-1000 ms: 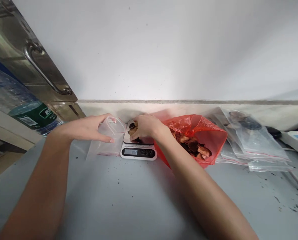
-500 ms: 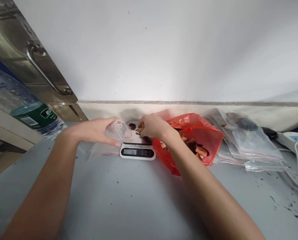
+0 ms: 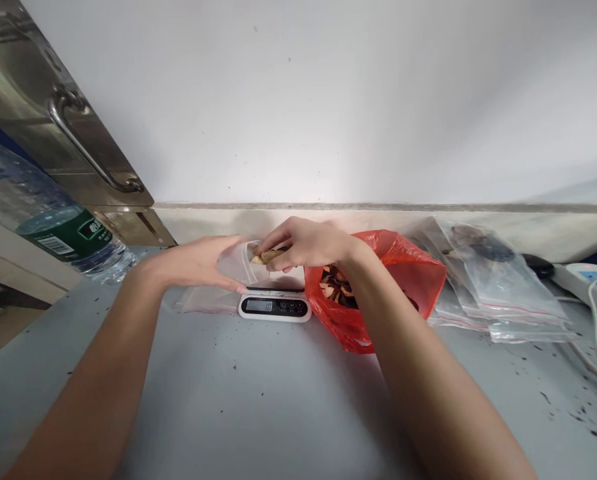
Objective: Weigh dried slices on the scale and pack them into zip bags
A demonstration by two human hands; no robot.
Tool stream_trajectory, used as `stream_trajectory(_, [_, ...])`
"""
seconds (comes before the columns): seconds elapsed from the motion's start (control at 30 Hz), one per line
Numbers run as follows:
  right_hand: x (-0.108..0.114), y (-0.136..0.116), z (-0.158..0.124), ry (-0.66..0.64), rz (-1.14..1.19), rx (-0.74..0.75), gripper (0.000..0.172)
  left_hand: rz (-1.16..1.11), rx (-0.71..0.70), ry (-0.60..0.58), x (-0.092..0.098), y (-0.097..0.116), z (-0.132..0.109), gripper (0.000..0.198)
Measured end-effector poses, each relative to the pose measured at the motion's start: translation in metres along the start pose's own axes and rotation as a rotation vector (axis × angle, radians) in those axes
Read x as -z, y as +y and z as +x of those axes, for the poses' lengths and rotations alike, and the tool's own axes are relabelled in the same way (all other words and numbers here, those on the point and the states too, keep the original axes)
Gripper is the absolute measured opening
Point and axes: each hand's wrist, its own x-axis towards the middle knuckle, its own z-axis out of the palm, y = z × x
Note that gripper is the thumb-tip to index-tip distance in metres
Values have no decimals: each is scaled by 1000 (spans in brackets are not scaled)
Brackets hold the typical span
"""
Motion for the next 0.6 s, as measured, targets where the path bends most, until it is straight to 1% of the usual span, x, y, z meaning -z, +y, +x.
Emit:
stream_trajectory(0.07, [-1,-3,3,-115,92,26,17,-31,-39,18,-1,1,0,91])
stream_trajectory(0.1, [-2,-3,5,-143,137,32,18,-55,-59,20,-1,2,-1,89])
stream_trajectory(0.17, [-6,-3,10,-87,187,32,19,-114,-89,10,0,3,-2,81])
stream_trajectory(0.23, [-11,-3,14,-12,206,29,21,-151,-81,1,1,3,-3,76])
stream_trajectory(0.33, [-16,-7,17,60,211,40,23,-150,-41,33,3,3,-6,80])
stream_trajectory(0.4, [-17,-12,15,76,241,62,24,-164,-30,54,5,3,-9,86])
stream_trajectory(0.47, [-16,-14,13,105,303,97,22,-192,-19,63,7,1,-11,87])
stream_trajectory(0.53, [-14,-12,14,221,359,127,14,-209,-22,60,9,-2,-14,79])
stream_trajectory(0.6, [-14,-6,16,377,322,102,7,-203,-38,79,13,-6,-18,72])
